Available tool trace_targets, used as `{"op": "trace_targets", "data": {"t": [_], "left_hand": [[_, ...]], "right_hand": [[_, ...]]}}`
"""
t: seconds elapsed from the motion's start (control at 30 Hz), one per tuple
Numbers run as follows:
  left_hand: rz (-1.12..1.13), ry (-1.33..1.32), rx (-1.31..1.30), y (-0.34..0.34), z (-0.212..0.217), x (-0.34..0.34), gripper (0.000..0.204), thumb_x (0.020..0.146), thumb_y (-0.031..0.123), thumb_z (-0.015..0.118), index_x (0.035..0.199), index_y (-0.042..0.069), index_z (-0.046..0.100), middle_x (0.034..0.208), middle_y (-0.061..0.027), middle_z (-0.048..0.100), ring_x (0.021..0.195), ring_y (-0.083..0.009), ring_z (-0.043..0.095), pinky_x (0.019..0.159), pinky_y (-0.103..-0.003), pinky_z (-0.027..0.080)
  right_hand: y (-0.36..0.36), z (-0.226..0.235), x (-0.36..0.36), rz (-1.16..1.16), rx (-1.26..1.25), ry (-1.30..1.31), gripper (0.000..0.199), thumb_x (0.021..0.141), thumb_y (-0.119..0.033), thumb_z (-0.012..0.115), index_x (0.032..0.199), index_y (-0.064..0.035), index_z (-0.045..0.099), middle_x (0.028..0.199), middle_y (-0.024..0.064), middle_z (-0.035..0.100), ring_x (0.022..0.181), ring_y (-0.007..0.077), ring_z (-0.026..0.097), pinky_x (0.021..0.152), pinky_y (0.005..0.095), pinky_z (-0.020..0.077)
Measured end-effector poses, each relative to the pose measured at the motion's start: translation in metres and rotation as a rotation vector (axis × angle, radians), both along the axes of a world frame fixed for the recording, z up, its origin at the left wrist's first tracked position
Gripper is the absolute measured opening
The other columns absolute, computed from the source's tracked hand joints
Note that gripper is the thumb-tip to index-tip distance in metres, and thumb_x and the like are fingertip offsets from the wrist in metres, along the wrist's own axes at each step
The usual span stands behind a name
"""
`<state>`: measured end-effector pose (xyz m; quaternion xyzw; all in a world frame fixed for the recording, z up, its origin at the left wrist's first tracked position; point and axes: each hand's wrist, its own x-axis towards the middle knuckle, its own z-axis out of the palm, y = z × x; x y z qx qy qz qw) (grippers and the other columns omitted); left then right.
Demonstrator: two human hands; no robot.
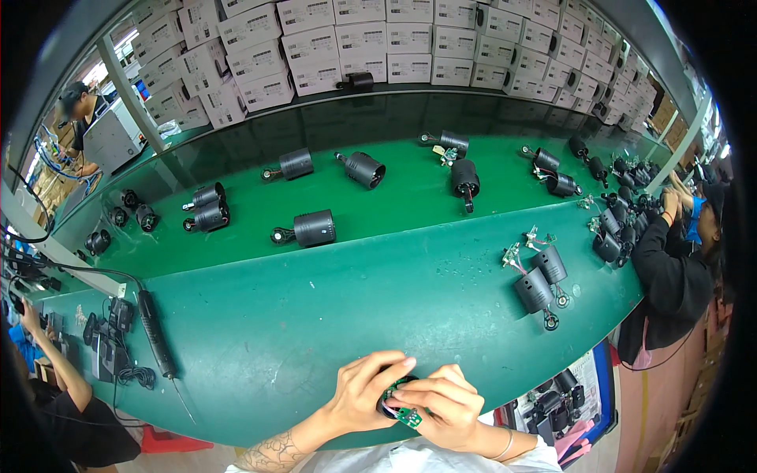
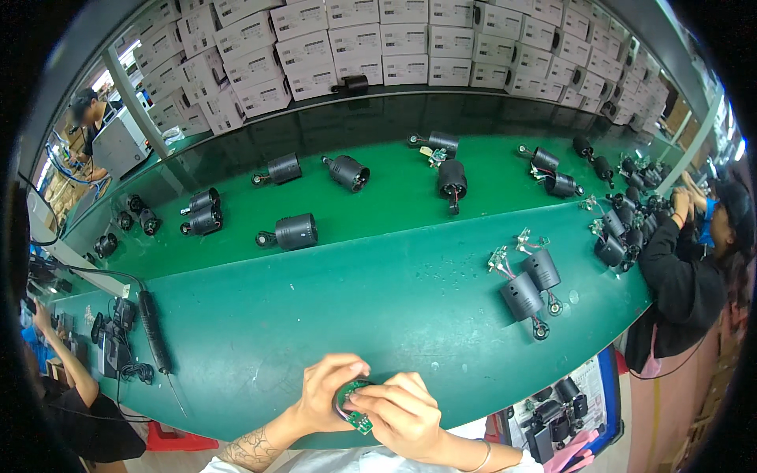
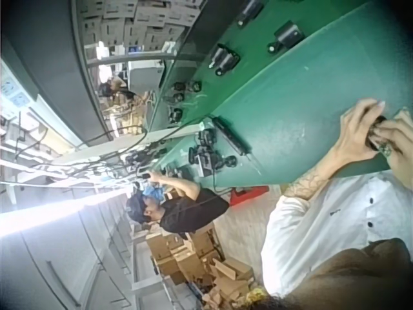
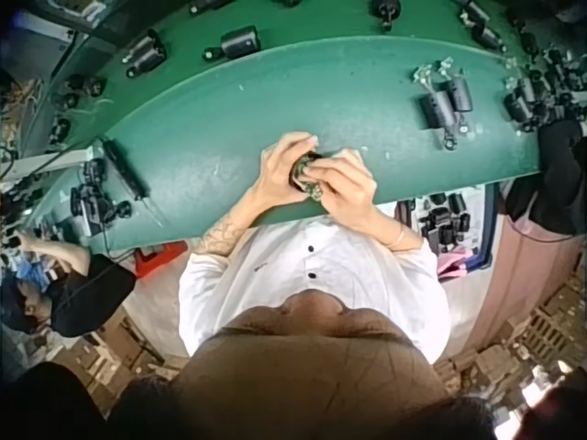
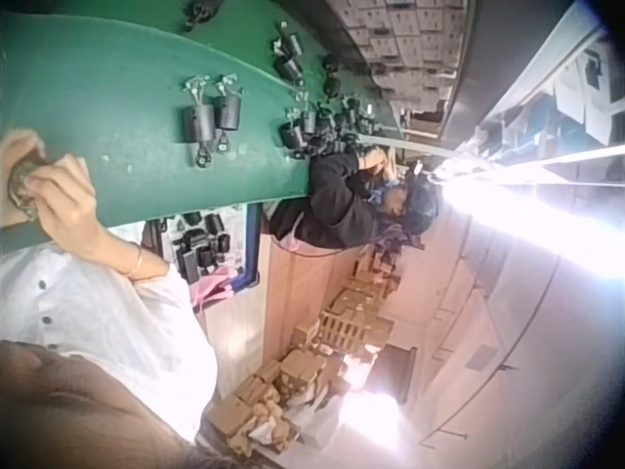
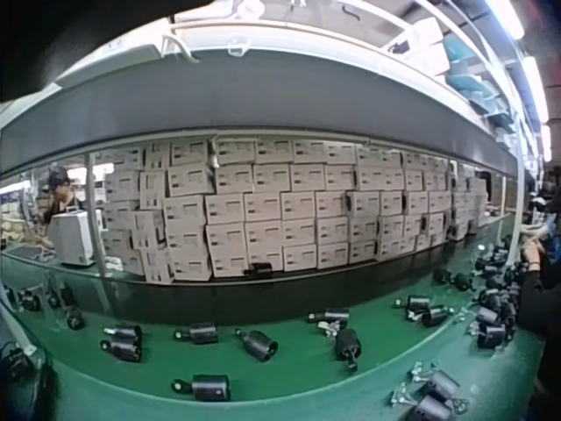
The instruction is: The person assembles electronic devices along an assembly line by taking circuit boards and inserting them into cylindrical housings by hand.
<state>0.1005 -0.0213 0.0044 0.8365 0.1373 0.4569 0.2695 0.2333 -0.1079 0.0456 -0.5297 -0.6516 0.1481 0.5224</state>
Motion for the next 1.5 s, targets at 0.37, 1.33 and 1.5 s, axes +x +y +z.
{"op": "trace_targets", "data": {"t": [0.37, 1.33, 1.5], "left_hand": [[0.134, -0.088, -0.085, -0.006, -0.01, 0.002, 0.087, 0.062, 0.014, 0.079, 0.138, 0.008, 0.039, 0.125, -0.0221, 0.043, 0.069, -0.0206, 0.061, 0.049, -0.028, 0.046], [0.292, -0.075, -0.121, -0.007, -0.01, 0.019, 0.091, 0.061, 0.015, 0.084, 0.139, 0.002, 0.037, 0.125, -0.0243, 0.044, 0.087, -0.0246, 0.06, 0.069, -0.033, 0.053], [0.341, -0.073, -0.054, -0.003, -0.012, 0.022, 0.079, 0.066, 0.013, 0.081, 0.133, -0.004, 0.042, 0.119, -0.0238, 0.053, 0.086, -0.0256, 0.06, 0.068, -0.033, 0.052]], "right_hand": [[0.029, -0.003, 0.021, 0.237, -0.273, 0.247, 0.033, 0.066, -0.002, 0.075, 0.099, -0.0034, 0.072, 0.1, 0.0047, 0.067, 0.084, 0.0181, 0.055, 0.08, 0.033, 0.045], [0.029, -0.005, 0.03, 0.266, -0.103, 0.449, 0.04, 0.062, 0.002, 0.079, 0.1, -0.0014, 0.069, 0.097, 0.0109, 0.068, 0.089, 0.0213, 0.059, 0.085, 0.0332, 0.047], [0.018, -0.005, 0.025, 0.152, -0.032, 0.477, 0.035, 0.061, 0.005, 0.08, 0.094, -0.0003, 0.069, 0.089, 0.0122, 0.069, 0.076, 0.0211, 0.062, 0.073, 0.0295, 0.0514]]}}
